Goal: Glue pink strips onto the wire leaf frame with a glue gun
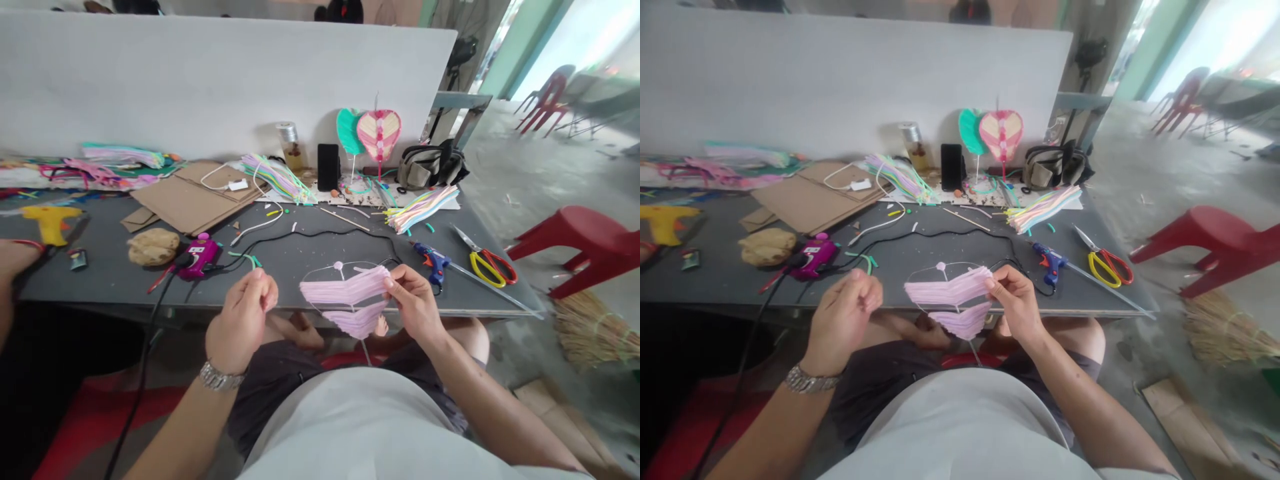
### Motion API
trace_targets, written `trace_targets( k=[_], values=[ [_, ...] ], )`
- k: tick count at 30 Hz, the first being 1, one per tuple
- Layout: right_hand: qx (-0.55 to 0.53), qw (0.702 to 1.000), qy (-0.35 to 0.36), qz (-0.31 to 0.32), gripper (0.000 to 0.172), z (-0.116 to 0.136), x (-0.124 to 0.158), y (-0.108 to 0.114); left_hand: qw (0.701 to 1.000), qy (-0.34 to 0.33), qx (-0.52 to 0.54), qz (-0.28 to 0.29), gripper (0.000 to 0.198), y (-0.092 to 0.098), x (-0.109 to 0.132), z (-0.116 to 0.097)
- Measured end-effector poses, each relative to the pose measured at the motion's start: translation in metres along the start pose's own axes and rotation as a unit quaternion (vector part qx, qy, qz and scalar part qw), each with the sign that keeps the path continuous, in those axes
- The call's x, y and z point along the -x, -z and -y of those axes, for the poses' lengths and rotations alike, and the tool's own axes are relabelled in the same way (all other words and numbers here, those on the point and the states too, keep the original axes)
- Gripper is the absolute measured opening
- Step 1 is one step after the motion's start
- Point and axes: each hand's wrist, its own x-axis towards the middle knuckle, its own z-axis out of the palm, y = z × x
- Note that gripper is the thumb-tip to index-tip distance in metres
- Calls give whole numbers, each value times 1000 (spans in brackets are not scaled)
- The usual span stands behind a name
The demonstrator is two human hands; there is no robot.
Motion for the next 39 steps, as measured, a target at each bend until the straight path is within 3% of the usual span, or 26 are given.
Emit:
trace_targets(
  k=[3, 5, 7, 9, 10, 11, 13, 15, 17, 21, 29, 35, 39],
  values=[
    [5, 1000, 25, -18, 38, 4, -4, -1, 1000, 13, 3, 10, 54, -4, 8, 2],
    [23, 997, 72, -25, 34, 15, -5, -4, 1000, 4, 14, 6, 37, -9, 11, -9],
    [74, 986, 150, -28, 26, 31, -5, -11, 1000, -4, 13, 11, 21, -17, 15, -27],
    [162, 950, 267, -24, 11, 47, -2, -19, 999, -4, 7, 36, 20, -26, 21, -45],
    [214, 916, 340, -16, 4, 53, -1, -23, 999, 4, 12, 52, 21, -32, 24, -53],
    [268, 868, 417, -5, 9, 57, 0, -27, 998, 14, 25, 64, 22, -38, 27, -58],
    [371, 749, 548, 23, 21, 57, 1, -32, 995, 28, 63, 67, 25, -49, 32, -59],
    [447, 647, 616, 41, 22, 45, -2, -33, 992, 47, 102, 54, 26, -58, 34, -49],
    [494, 601, 626, 58, 20, 26, -5, -31, 984, 91, 149, 33, 26, -64, 37, -32],
    [543, 590, 586, 115, 25, -16, -7, -22, 960, 192, 205, -3, 27, -69, 46, 3],
    [558, 627, 506, 200, 24, -67, 7, -17, 923, 320, 207, -60, 17, -62, 67, 47],
    [552, 650, 478, 209, 22, -87, 14, -16, 894, 392, 201, -81, 18, -59, 74, 60],
    [526, 675, 468, 220, 17, -77, 19, -15, 896, 399, 177, -81, 18, -61, 72, 66]
  ],
)
